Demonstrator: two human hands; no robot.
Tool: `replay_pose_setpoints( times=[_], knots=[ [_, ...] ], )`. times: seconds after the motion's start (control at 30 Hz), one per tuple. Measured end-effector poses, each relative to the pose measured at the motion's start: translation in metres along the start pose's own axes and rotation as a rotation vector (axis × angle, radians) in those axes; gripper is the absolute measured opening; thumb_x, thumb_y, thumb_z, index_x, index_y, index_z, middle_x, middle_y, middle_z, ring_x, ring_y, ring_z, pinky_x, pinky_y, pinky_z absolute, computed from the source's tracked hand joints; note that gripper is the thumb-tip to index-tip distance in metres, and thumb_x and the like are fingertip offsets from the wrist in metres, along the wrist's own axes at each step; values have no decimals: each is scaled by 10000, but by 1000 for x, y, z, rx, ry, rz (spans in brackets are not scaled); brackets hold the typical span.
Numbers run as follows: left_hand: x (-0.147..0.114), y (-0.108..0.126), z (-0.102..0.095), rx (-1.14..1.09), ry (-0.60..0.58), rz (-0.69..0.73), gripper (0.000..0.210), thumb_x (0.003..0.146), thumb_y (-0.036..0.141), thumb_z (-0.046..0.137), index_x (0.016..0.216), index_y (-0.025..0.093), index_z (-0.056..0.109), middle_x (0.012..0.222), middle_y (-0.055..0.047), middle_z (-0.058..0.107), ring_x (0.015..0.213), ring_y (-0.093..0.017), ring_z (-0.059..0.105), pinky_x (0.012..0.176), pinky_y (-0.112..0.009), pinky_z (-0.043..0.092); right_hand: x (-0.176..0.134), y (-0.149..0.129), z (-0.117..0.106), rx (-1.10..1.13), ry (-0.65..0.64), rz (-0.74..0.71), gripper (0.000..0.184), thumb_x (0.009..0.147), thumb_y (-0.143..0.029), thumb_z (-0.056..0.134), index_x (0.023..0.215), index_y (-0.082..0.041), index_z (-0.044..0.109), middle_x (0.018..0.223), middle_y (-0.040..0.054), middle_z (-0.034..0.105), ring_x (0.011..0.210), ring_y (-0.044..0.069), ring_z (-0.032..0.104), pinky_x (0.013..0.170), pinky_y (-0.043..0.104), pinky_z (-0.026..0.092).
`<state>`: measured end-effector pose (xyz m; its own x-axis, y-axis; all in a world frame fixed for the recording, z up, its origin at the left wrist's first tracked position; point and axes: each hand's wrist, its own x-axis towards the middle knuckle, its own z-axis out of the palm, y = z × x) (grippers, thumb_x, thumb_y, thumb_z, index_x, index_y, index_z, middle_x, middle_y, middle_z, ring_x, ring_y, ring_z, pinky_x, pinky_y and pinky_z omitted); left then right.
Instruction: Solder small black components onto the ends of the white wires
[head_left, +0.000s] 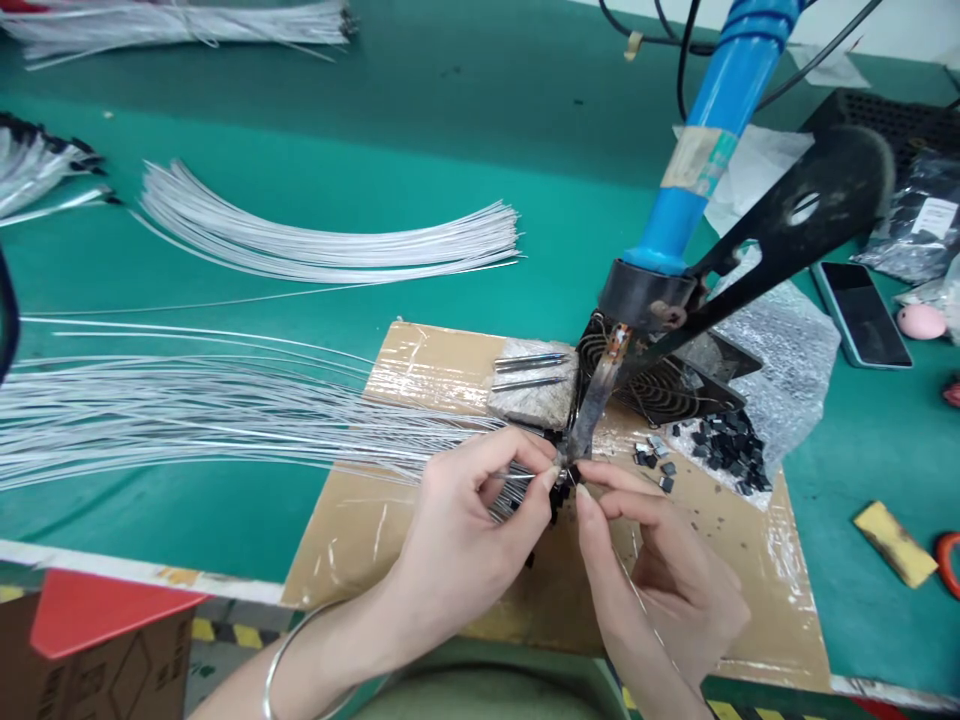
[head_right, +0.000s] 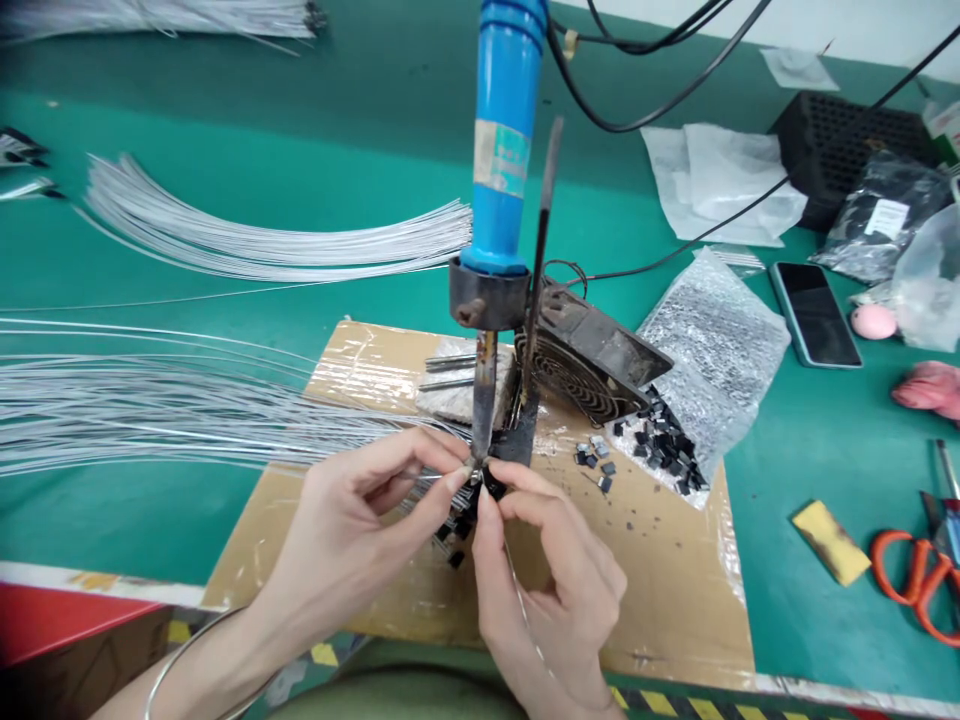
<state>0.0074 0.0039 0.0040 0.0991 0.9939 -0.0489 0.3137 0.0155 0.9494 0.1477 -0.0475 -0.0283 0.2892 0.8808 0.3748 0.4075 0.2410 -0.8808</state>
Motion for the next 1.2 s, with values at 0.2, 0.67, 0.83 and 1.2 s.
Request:
replay_pose_setpoints(
  times=[0.2,0.67,0.83,1.2],
  knots=[
    [0,1,-1,-9,10,13,183,878,157,614,721,187,702,752,-35,777,608,-132,620,509,-238,393,-1,1,-1,-25,4,-11,189,906,-51,785,942,-230,739,1033,42,856,942,197,840,900,295,661],
    [-2,-4,-2,23,-44,7,182,898,157,601,744,193,692,793,-34,775,619,-134,622,515,-240,404,1,0,-1,-47,-30,-6,158,927,-82,760,877,-224,710,996,63,859,886,198,842,832,290,675],
    [-3,-13,-8,257,-33,143,196,915,110,609,766,212,686,824,-14,792,561,-130,537,543,-270,410,-3,4,-3,-15,-82,33,154,946,-94,737,871,-222,696,1017,72,863,912,205,847,852,294,682],
    [-2,-26,-48,536,240,421,151,945,119,677,939,244,761,1010,-71,782,1003,-268,707,912,-414,531,-9,28,-36,-21,154,216,174,916,-294,848,823,-200,735,983,80,854,911,211,828,901,304,644]
  ],
)
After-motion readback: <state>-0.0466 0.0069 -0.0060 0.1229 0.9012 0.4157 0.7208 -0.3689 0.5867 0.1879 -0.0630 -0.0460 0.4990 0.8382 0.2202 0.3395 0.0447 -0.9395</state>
